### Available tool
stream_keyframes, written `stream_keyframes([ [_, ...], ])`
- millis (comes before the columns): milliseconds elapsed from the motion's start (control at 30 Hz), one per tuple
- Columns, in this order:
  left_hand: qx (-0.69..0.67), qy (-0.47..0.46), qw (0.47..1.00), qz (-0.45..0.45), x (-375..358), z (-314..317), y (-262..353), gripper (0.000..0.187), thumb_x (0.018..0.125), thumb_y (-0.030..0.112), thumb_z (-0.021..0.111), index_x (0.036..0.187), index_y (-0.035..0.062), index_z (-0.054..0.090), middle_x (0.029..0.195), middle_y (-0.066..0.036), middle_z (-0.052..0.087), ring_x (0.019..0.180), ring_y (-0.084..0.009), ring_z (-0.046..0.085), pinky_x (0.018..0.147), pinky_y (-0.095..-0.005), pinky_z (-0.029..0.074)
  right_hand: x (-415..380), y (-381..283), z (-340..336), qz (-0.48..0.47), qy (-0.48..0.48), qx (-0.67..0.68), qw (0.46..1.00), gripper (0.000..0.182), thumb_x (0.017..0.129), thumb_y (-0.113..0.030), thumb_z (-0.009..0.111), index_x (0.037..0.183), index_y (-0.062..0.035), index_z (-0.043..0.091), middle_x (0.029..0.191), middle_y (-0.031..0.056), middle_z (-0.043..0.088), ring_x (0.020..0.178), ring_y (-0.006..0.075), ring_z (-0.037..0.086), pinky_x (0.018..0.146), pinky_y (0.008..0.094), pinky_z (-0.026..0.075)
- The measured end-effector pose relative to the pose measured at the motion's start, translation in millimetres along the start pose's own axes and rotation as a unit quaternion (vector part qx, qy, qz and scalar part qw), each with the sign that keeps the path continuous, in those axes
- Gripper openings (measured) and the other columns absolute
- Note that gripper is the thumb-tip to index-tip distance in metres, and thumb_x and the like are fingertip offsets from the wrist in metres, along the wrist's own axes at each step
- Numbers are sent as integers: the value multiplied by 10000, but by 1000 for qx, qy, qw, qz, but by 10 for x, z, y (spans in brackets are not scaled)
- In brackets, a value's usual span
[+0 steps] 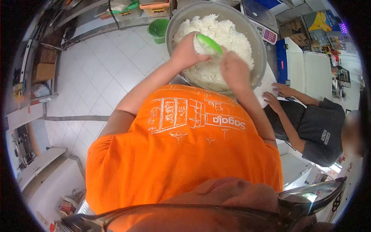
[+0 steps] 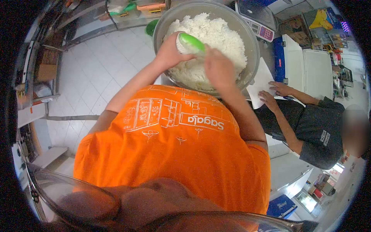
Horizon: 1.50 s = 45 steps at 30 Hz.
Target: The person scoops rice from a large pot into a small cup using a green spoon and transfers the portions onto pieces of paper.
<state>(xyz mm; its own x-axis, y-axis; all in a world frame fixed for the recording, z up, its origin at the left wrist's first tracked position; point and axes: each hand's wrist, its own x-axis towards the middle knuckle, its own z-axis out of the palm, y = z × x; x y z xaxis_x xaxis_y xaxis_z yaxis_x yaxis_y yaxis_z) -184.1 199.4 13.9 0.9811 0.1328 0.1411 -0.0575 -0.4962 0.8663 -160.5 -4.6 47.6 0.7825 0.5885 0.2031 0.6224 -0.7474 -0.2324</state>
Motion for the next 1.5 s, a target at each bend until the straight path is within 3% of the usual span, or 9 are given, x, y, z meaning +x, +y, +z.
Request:
stream_keyframes([
  [233,-40,79,995,50,131,202,-252,841,586,273,883,1279,-14,501,1172,-214,617,1135,-347,592,970,-391,466,-19,240,-50,139,70,130,979,301,1004,-205,471,1197,-31,621,894,199,658,839,391,639,724,429,504],
  [533,-39,-15,998,39,29,222,-71,726,590,191,853,1227,18,550,1137,-191,637,1088,-359,616,941,-396,483,59,274,86,105,-240,176,949,270,984,-189,505,1066,3,676,965,266,668,901,381,659,810,419,498],
  [700,5,-42,997,69,-50,-9,-134,699,596,164,842,1222,34,559,1124,-188,644,1078,-361,620,931,-397,489,78,376,-143,143,-151,358,910,262,983,-195,506,1014,11,664,943,273,660,837,396,644,774,433,494],
  [1067,18,-3,999,29,-143,-175,-191,747,576,155,887,1226,25,541,1133,-159,638,1090,-302,617,946,-370,484,119,658,128,169,-88,258,947,273,979,-227,540,994,13,668,752,238,624,690,311,626,694,404,478],
  [1200,-87,13,996,27,-187,-280,-163,826,575,168,907,1282,32,503,1183,-127,610,1142,-254,590,990,-360,461,-59,773,396,28,-143,-1,989,331,995,-274,540,1114,5,672,1116,167,650,941,299,630,835,368,486],
  [1233,-108,9,993,42,-191,-229,-115,844,574,173,911,1296,34,495,1191,-120,604,1153,-248,583,1003,-359,454,-66,780,402,46,-117,134,983,356,1003,-297,523,1143,3,653,1159,166,632,981,307,619,852,381,482],
  [1300,-138,-11,988,72,-155,-104,-15,894,569,188,922,1325,36,470,1240,-119,570,1190,-250,555,1032,-363,433,-25,663,405,82,-62,391,915,409,1019,-345,489,1203,-1,615,1243,165,595,1063,323,597,886,408,474],
  [1400,-121,-68,984,115,-108,-117,68,990,552,214,942,1373,33,416,1357,-134,475,1266,-277,490,1076,-380,396,98,191,375,224,-159,902,333,467,1032,-404,424,1307,-46,545,1268,149,594,1123,330,584,917,470,478],
  [1500,-33,-146,978,145,-53,-69,274,1091,575,241,942,1453,54,322,1501,-149,285,1358,-318,384,1115,-407,348,98,113,268,270,-124,930,216,525,1024,-465,387,1372,-82,476,1306,145,567,1192,340,554,938,532,470],
])
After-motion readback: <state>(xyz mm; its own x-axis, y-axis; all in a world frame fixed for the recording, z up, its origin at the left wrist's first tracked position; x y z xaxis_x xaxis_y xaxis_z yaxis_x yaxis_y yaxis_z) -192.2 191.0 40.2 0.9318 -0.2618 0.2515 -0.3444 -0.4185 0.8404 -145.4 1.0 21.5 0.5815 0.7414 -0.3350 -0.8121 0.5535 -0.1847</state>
